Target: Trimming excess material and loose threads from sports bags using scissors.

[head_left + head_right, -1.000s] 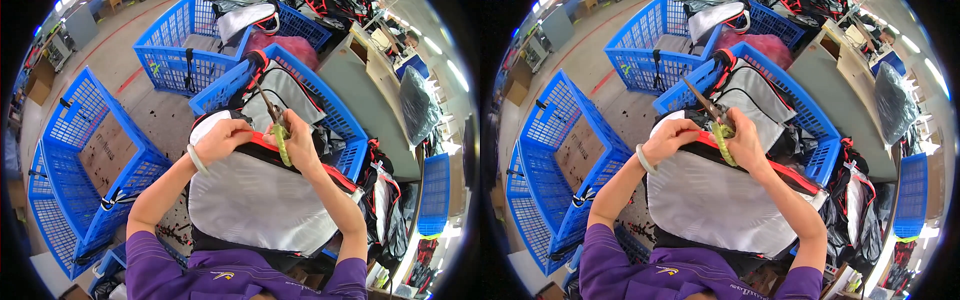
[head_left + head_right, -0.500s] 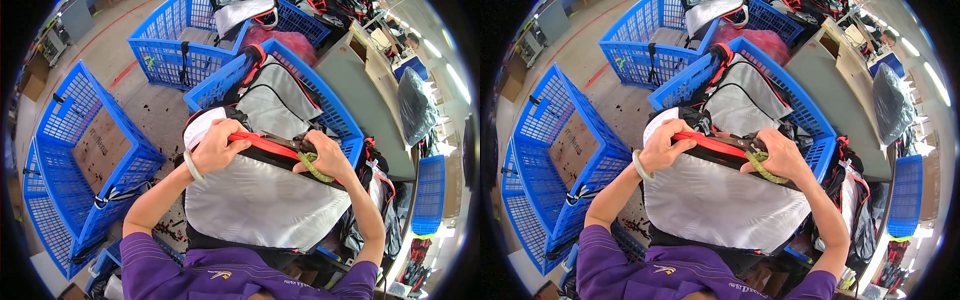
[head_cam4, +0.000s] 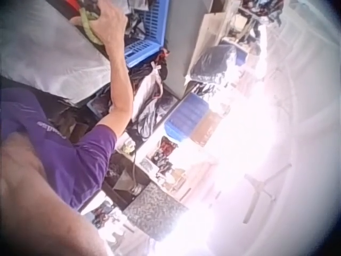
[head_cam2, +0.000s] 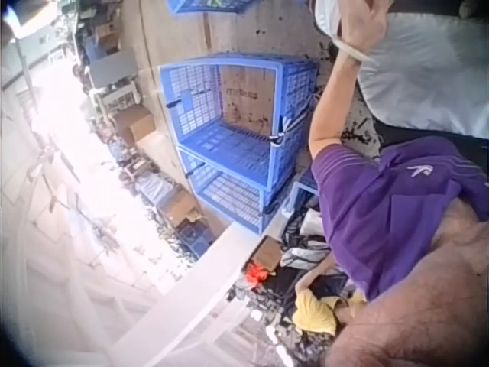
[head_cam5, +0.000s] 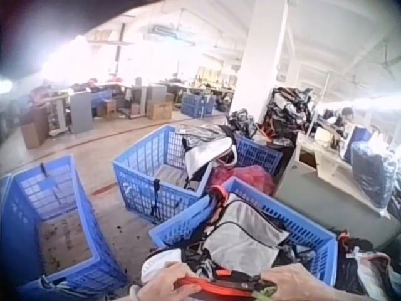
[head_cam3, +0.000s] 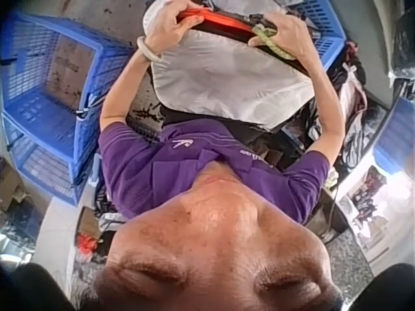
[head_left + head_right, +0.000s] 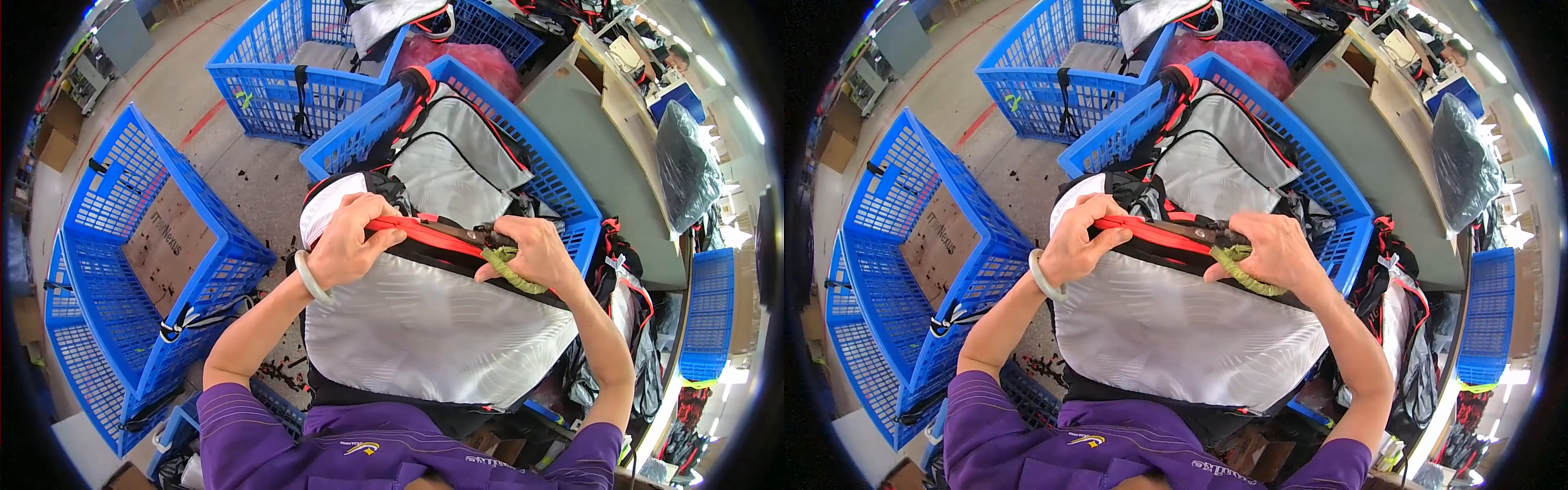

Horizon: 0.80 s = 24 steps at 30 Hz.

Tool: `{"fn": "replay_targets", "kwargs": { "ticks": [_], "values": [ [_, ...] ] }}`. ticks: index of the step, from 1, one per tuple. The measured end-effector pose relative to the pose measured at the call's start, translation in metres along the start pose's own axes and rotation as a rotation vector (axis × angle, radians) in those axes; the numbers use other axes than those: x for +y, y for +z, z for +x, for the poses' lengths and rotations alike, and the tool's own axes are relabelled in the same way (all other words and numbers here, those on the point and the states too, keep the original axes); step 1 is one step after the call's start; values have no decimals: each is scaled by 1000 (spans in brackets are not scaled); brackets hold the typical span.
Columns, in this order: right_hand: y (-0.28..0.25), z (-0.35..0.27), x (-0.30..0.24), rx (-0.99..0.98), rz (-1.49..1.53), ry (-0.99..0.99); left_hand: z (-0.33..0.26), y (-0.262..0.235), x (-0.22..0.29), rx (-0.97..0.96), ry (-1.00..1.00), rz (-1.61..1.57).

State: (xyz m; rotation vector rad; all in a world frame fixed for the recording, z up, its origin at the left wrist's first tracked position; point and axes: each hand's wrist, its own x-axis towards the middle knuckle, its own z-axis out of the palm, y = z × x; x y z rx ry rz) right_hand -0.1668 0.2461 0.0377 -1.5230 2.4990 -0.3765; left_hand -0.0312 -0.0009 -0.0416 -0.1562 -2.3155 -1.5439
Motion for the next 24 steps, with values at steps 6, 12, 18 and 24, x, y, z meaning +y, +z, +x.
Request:
{"fn": "replay_targets", "kwargs": {
  "ticks": [6, 12, 18, 24],
  "values": [
    [6, -2, -1, 24, 27, 5, 0, 0, 2, -8, -22, -9],
    [9, 8, -6, 88, -2, -21, -1, 2, -1, 34, -114, -193],
    [12, 0, -5, 60, -6, 21, -1, 0, 6, 32, -187, -286],
    [18, 1, -7, 68, 5, 23, -4, 6, -5, 64, -152, -322]
  ]
}}
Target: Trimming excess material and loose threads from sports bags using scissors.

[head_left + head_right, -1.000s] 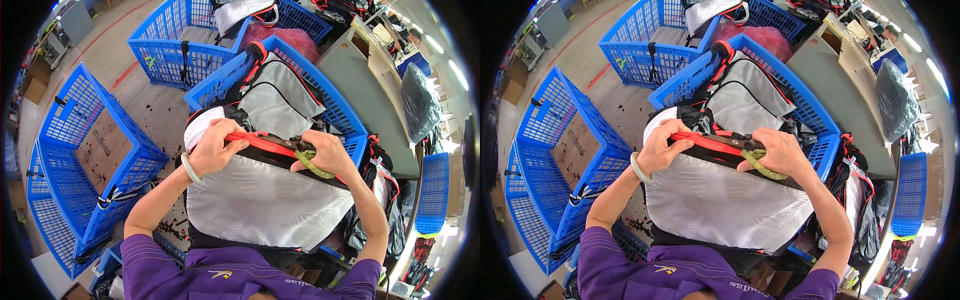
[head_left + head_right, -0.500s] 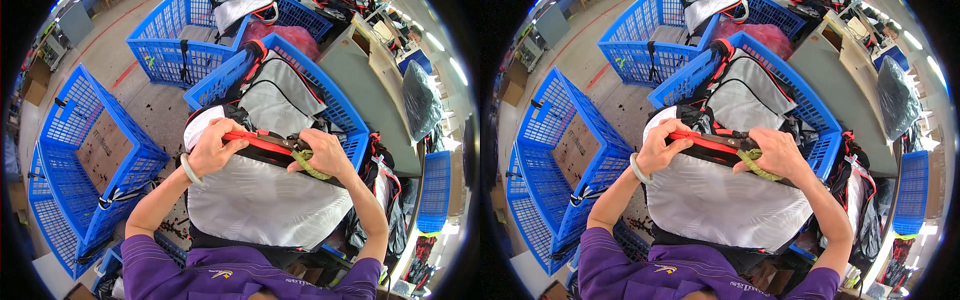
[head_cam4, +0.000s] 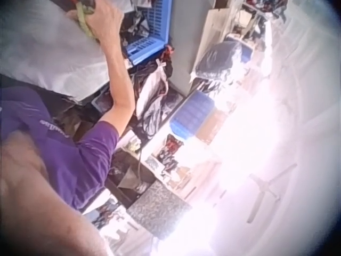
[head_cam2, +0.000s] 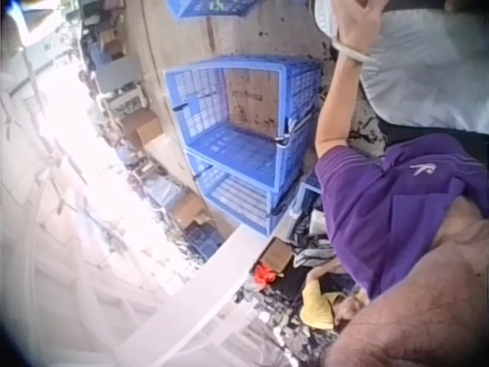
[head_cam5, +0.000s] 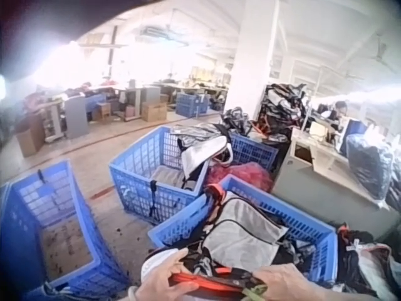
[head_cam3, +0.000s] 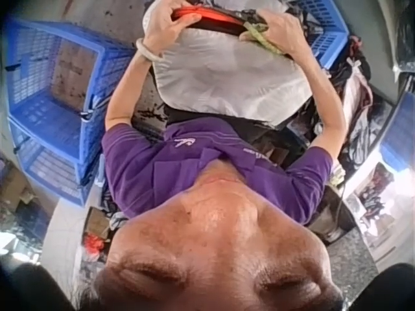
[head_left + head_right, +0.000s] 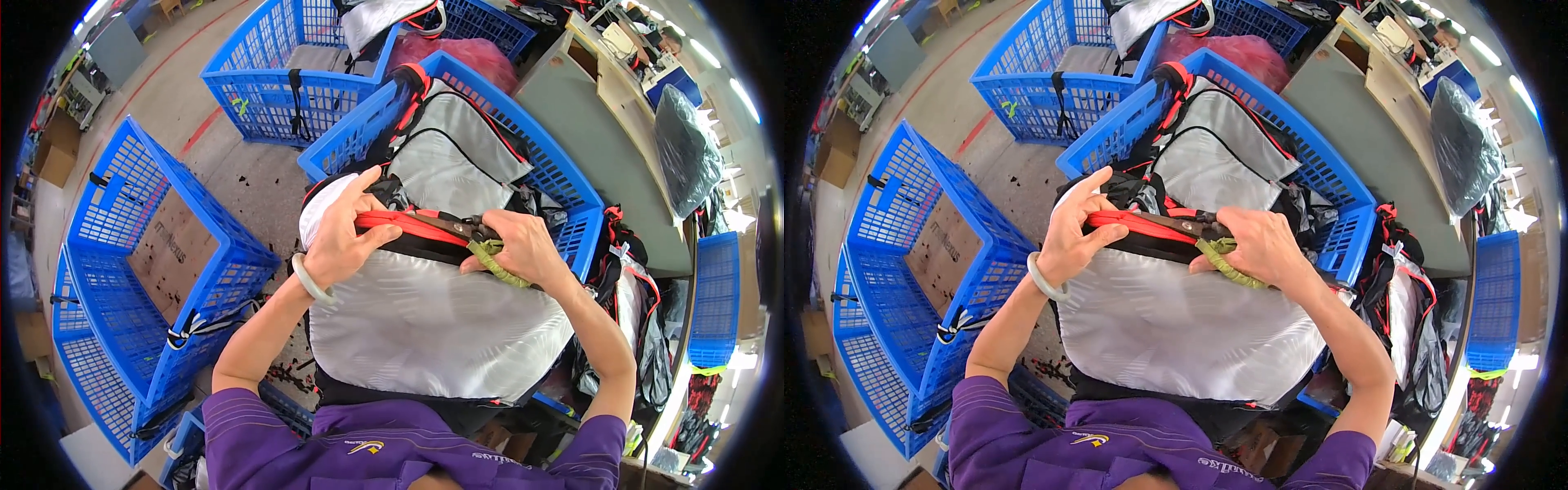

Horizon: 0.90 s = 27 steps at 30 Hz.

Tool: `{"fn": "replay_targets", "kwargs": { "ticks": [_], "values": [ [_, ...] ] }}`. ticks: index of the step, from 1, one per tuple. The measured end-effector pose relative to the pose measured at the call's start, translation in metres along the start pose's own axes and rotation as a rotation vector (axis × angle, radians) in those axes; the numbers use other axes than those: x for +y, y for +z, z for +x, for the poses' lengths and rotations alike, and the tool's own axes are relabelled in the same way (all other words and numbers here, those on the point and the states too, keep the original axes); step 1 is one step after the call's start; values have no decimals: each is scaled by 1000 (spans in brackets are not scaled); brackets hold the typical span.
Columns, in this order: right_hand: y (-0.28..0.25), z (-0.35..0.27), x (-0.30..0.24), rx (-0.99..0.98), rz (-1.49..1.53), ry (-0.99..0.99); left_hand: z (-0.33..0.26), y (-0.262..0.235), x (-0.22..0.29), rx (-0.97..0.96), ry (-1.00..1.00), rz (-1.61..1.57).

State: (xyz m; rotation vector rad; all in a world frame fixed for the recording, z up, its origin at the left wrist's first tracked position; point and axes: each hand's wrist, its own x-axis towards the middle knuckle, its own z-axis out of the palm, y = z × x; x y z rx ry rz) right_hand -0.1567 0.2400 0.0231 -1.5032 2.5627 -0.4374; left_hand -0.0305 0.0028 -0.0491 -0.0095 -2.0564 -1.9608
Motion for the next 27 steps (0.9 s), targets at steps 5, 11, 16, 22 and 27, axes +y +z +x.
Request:
{"fn": "replay_targets", "kwargs": {
  "ticks": [5, 11, 16, 22, 27],
  "values": [
    [2, 5, -5, 9, -24, -17, -4, -2, 3, -10, -7, -1],
    [1, -4, 3, 217, 84, 162, -6, -4, 8, -16, -60, 55],
    [-23, -94, 68, 431, 43, 444, 2, -2, -21, 8, 245, 563],
    [57, -276, 52, 785, 642, 901, 19, -6, -98, 27, 409, 940],
    [158, -328, -29, 923, 974, 1108, 42, 23, -111, -248, 270, 1178]
  ]
}}
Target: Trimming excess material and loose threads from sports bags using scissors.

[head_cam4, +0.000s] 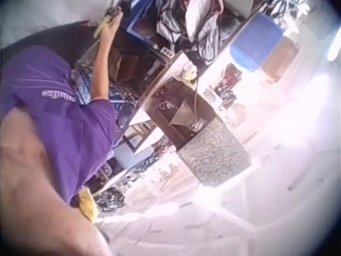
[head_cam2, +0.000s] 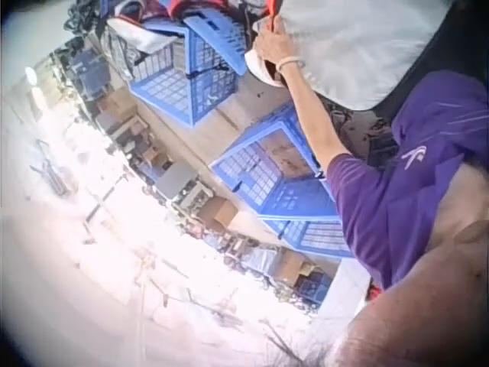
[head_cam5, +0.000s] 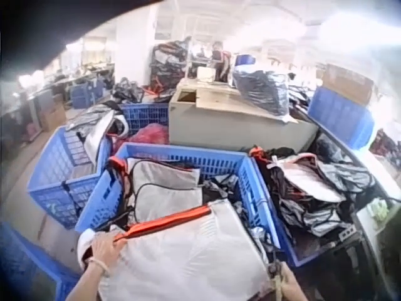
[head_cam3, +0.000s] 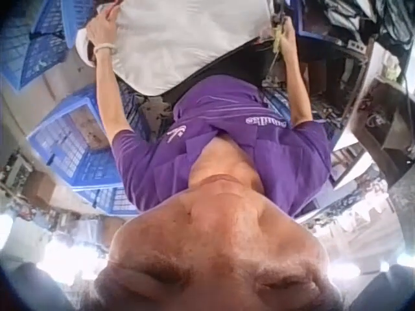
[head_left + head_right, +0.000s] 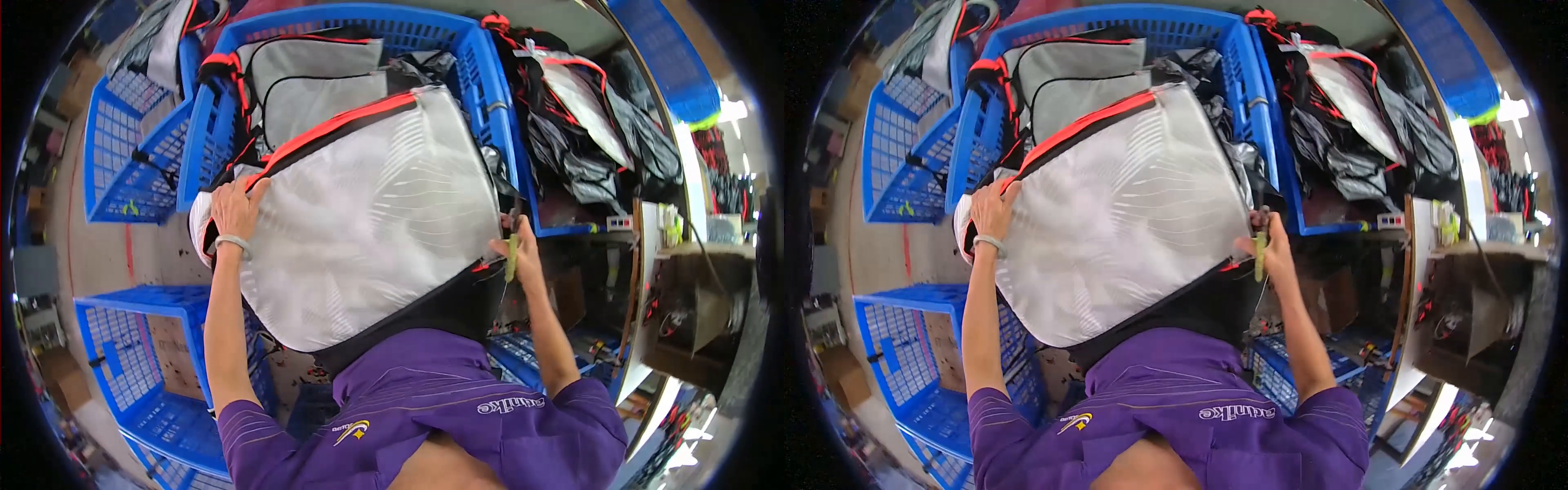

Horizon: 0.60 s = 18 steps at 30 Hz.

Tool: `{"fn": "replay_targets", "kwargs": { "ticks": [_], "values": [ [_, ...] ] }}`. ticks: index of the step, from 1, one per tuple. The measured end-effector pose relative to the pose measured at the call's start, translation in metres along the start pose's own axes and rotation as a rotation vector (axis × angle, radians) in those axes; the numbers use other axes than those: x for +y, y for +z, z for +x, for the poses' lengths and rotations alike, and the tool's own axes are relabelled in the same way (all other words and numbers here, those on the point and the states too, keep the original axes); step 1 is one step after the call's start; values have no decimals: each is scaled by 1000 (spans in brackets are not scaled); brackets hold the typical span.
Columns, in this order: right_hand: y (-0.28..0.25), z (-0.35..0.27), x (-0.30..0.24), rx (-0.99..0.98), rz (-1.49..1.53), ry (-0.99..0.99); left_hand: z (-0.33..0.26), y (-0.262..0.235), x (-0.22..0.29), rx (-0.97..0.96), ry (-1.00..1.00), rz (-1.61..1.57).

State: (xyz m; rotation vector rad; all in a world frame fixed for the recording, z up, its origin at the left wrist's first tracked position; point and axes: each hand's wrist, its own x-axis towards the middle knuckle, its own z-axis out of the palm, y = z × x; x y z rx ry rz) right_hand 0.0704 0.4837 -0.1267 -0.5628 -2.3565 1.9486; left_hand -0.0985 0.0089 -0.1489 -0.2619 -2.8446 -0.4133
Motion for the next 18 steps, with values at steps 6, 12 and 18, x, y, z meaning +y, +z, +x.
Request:
{"fn": "replay_targets", "kwargs": {
  "ticks": [6, 12, 18],
  "values": [
    [13, -18, 0, -9, 334, -13, 21, -8, 8, -327, -70, 219],
    [-43, -53, -176, 71, 65, -22, 82, -148, 81, -688, 229, 508],
    [-106, -76, -216, 254, 154, -121, 141, -163, 146, -448, 948, 653]
  ]
}}
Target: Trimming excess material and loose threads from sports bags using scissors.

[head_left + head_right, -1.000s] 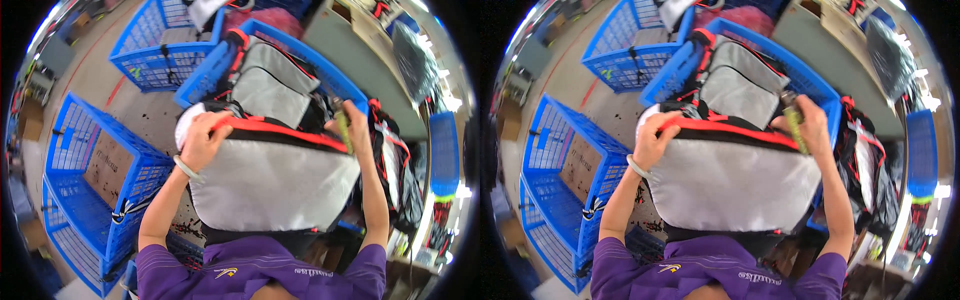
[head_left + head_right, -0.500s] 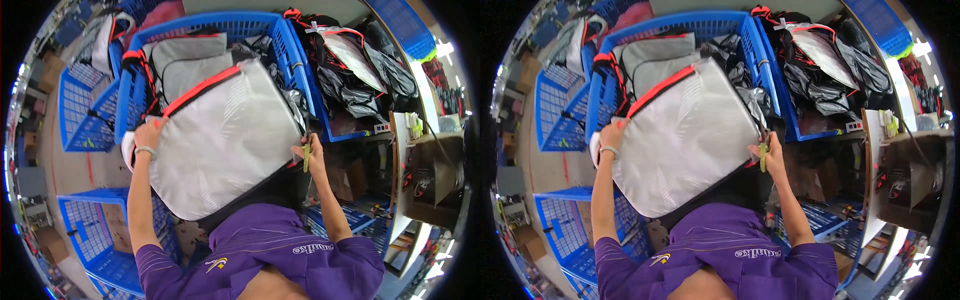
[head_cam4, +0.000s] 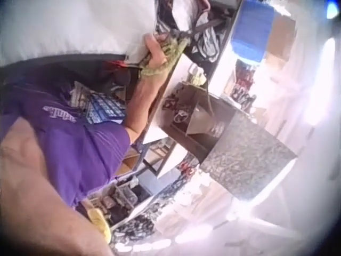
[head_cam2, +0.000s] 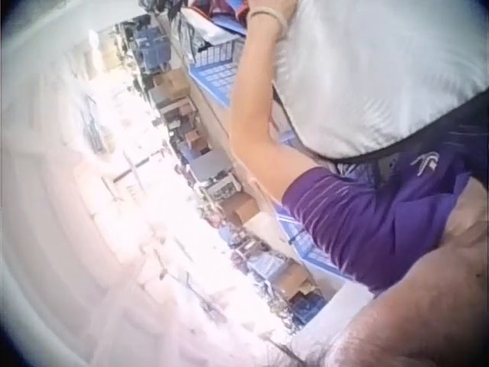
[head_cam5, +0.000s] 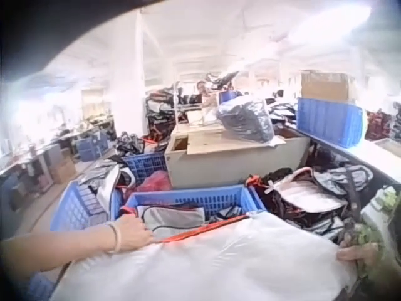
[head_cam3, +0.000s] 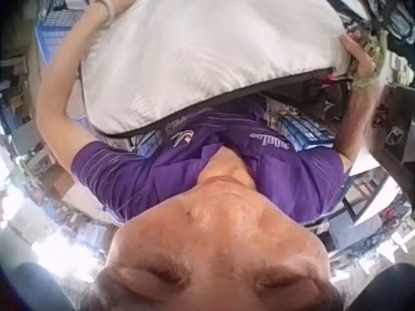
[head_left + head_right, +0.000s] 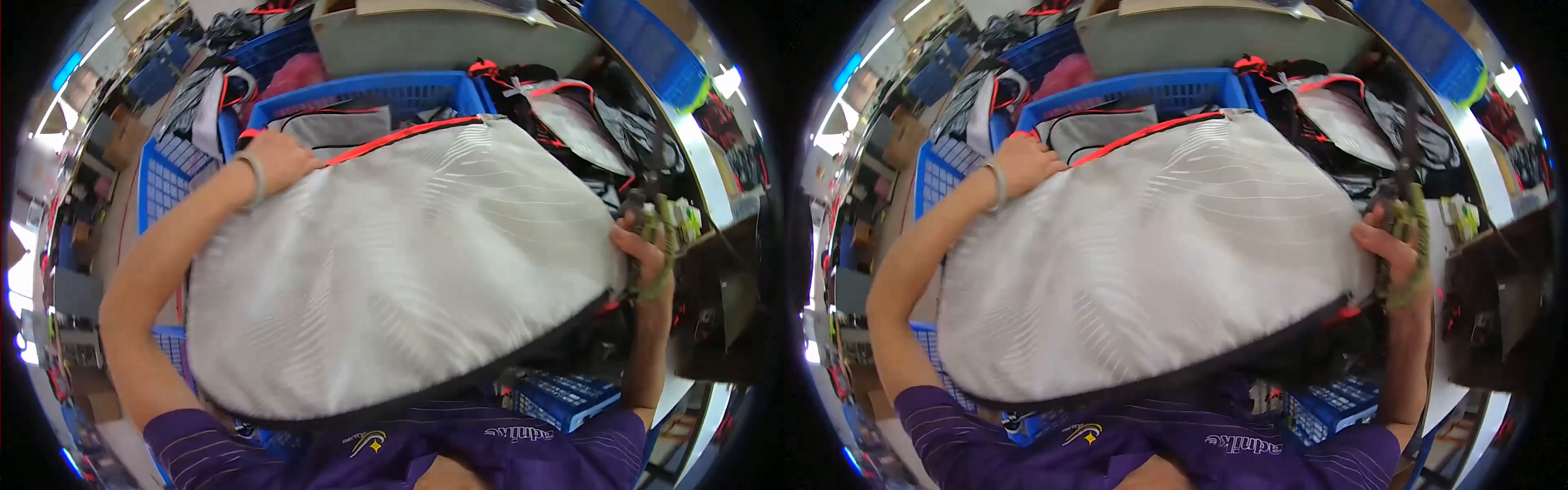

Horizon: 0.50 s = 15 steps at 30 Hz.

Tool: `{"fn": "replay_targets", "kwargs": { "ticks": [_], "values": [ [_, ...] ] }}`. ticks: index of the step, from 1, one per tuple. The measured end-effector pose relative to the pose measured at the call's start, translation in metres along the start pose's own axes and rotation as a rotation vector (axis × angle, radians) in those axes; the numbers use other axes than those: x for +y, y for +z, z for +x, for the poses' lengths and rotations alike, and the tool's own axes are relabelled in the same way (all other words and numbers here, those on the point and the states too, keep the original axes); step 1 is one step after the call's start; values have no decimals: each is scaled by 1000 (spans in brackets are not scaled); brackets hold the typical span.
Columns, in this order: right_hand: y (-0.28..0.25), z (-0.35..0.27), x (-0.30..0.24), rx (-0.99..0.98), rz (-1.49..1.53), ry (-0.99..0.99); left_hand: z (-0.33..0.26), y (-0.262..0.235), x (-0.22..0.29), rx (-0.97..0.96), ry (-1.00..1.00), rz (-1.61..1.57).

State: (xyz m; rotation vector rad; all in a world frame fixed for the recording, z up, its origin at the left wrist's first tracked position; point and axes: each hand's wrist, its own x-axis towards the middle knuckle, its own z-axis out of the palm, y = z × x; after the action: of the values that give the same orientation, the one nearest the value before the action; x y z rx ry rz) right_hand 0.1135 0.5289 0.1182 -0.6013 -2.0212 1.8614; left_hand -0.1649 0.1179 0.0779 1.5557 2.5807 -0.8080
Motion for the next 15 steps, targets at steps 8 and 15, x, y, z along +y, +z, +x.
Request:
{"fn": "replay_targets", "kwargs": {
  "ticks": [8, 15],
  "values": [
    [-18, 53, 161, -13, 86, 256, 12, -58, 208, 426, 309, -1094],
    [-9, 53, 158, 50, 100, 168, 41, -13, 253, 665, -138, -1207]
  ]
}}
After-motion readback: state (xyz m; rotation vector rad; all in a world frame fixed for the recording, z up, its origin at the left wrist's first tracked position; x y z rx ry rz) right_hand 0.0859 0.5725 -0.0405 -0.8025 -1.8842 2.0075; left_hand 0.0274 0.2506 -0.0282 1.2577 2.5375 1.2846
